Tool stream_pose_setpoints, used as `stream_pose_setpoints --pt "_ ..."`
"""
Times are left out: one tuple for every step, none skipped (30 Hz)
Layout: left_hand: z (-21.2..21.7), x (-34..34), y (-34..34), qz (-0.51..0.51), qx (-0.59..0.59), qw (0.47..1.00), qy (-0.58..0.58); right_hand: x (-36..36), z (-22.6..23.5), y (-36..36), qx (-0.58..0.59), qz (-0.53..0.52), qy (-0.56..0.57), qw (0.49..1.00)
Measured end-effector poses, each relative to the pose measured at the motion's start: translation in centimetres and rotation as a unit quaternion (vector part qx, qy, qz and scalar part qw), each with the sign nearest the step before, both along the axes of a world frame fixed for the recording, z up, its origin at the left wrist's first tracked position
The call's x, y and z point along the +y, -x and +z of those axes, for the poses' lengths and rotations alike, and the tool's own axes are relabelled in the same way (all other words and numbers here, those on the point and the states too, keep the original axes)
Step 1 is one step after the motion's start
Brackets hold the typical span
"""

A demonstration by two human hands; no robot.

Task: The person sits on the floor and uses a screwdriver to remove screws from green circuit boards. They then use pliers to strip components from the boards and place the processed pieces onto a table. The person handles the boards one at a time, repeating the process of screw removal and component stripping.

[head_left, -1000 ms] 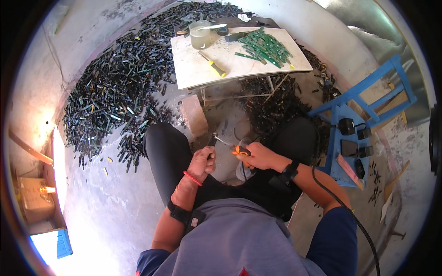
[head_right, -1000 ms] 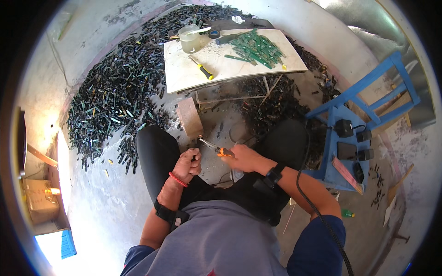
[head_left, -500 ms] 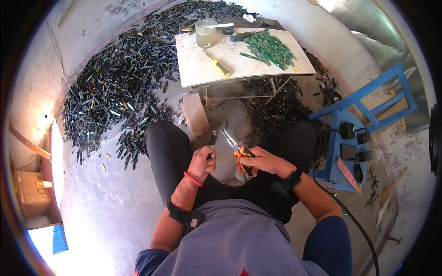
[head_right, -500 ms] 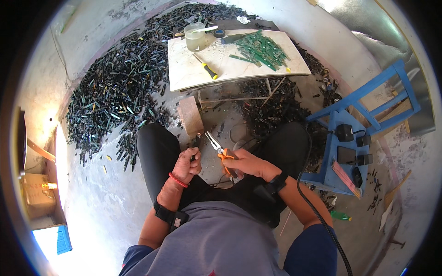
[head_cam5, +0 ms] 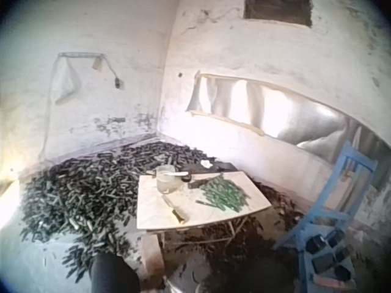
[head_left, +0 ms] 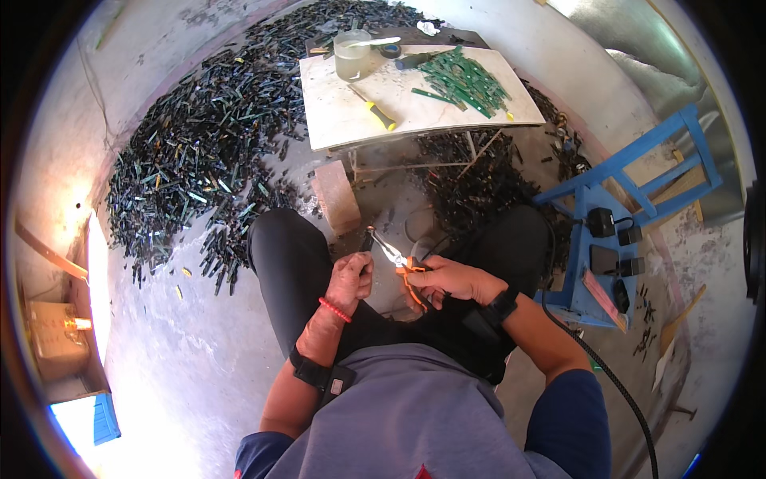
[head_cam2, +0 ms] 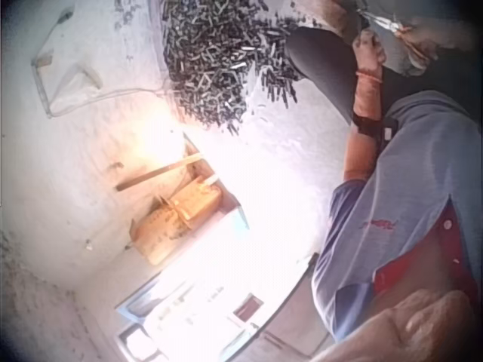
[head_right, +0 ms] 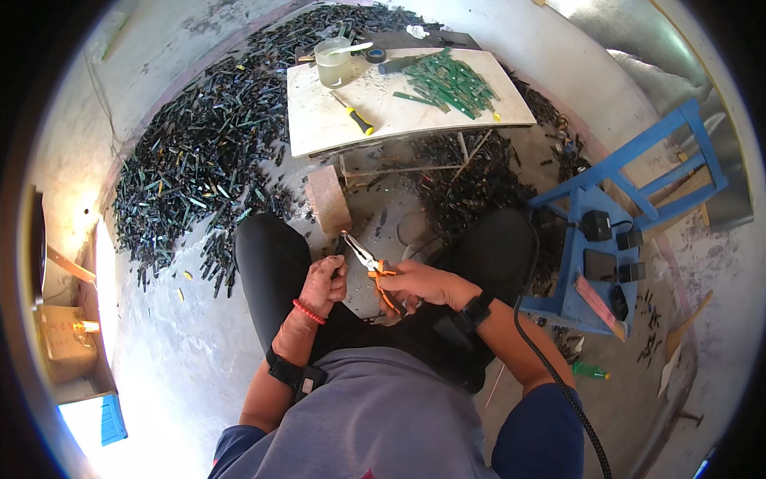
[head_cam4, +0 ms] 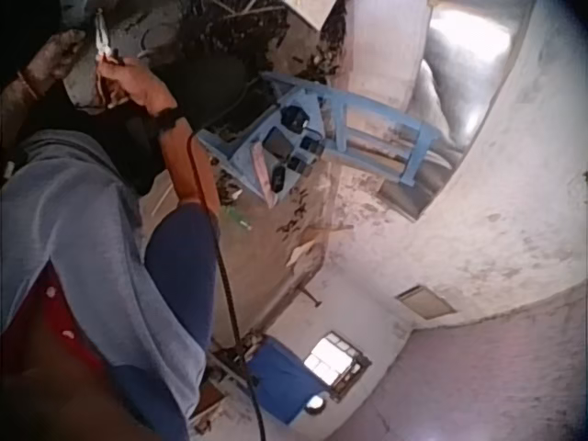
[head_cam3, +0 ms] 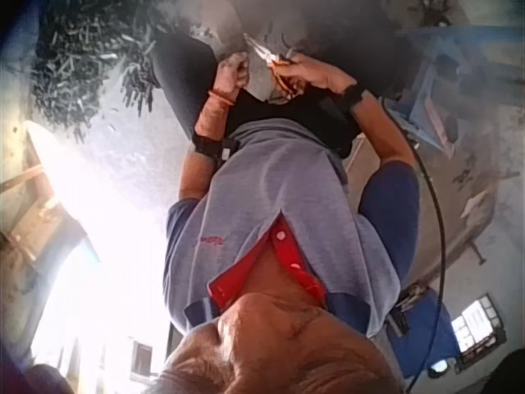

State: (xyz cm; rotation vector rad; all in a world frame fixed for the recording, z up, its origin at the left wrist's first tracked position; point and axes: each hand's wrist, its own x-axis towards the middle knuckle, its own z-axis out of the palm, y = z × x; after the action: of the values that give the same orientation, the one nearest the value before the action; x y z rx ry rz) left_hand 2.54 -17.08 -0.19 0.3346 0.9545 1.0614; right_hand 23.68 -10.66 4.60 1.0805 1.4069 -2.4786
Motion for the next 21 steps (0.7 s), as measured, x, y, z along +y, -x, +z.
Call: stream_pose_setpoints --pt "-0.03 0.00 -0.01 0.001 0.005 1.000 0.000 0.03 -0.10 -0.02 0.000 -0.004 0.009 1.000" --pt "-0.03 -0.01 -0.03 0.001 0.007 1.000 0.002 0.06 -0.19 -0.04 0.001 -0.009 0.018 1.000" --pt "-0.01 -0.01 -0.05 0.002 0.009 1.000 0.004 0.07 -0.24 -0.06 0.001 -0.013 0.027 1.000" --pt "0.02 -0.02 -0.06 0.002 0.011 1.000 0.006 0.04 -0.18 -0.03 0.000 -0.009 0.022 1.000" --pt "0.07 -0.02 -0.09 0.004 0.013 1.000 0.006 0.00 -0.06 0.01 0.000 -0.004 0.016 1.000" --pt "0.15 -0.03 -0.11 0.006 0.015 1.000 0.006 -0.03 0.00 0.03 -0.001 0.000 0.011 1.000" --pt "0.22 -0.03 -0.14 0.008 0.018 1.000 0.005 -0.06 -0.03 0.00 -0.001 -0.001 0.013 1.000" --pt "0.27 -0.03 -0.15 0.008 0.019 1.000 0.006 -0.08 -0.09 -0.02 -0.001 -0.003 0.015 1.000" --pt "0.31 -0.03 -0.17 0.007 0.020 1.000 0.007 -0.10 -0.14 -0.05 -0.001 -0.005 0.017 1.000" --pt "0.33 -0.06 -0.17 0.007 0.021 1.000 0.008 -0.10 -0.19 -0.06 0.002 -0.005 0.020 1.000" --pt "0.31 -0.06 -0.17 0.006 0.023 1.000 0.006 -0.09 -0.23 -0.08 0.004 -0.005 0.022 1.000" --pt "0.29 -0.06 -0.17 0.005 0.025 1.000 0.005 -0.10 -0.26 -0.09 0.007 -0.005 0.024 1.000" --pt "0.26 -0.04 -0.15 0.005 0.027 1.000 0.003 -0.10 -0.25 -0.07 0.006 -0.006 0.024 1.000" --pt "0.25 -0.03 -0.15 0.004 0.028 1.000 0.005 -0.12 -0.22 -0.04 0.006 -0.006 0.023 1.000" --pt "0.24 -0.02 -0.15 0.002 0.029 1.000 0.007 -0.14 -0.19 -0.01 0.005 -0.006 0.023 1.000" --pt "0.23 -0.01 -0.13 0.001 0.031 0.999 0.009 -0.16 -0.15 0.03 0.004 -0.007 0.022 1.000" --pt "0.18 0.00 -0.13 0.002 0.033 0.999 0.010 -0.19 -0.10 0.07 0.003 -0.007 0.021 1.000" --pt "0.12 0.01 -0.14 0.002 0.035 0.999 0.012 -0.21 -0.07 0.09 0.003 -0.008 0.020 1.000" --pt "0.07 0.02 -0.18 0.002 0.037 0.999 0.014 -0.23 -0.11 0.10 0.001 -0.008 0.018 1.000" --pt "0.14 0.06 -0.27 0.005 0.044 0.999 0.012 -0.24 -0.17 0.11 0.000 -0.008 0.016 1.000" --pt "0.25 0.12 -0.40 0.009 0.051 0.999 0.011 -0.25 -0.21 0.12 -0.001 -0.008 0.014 1.000"
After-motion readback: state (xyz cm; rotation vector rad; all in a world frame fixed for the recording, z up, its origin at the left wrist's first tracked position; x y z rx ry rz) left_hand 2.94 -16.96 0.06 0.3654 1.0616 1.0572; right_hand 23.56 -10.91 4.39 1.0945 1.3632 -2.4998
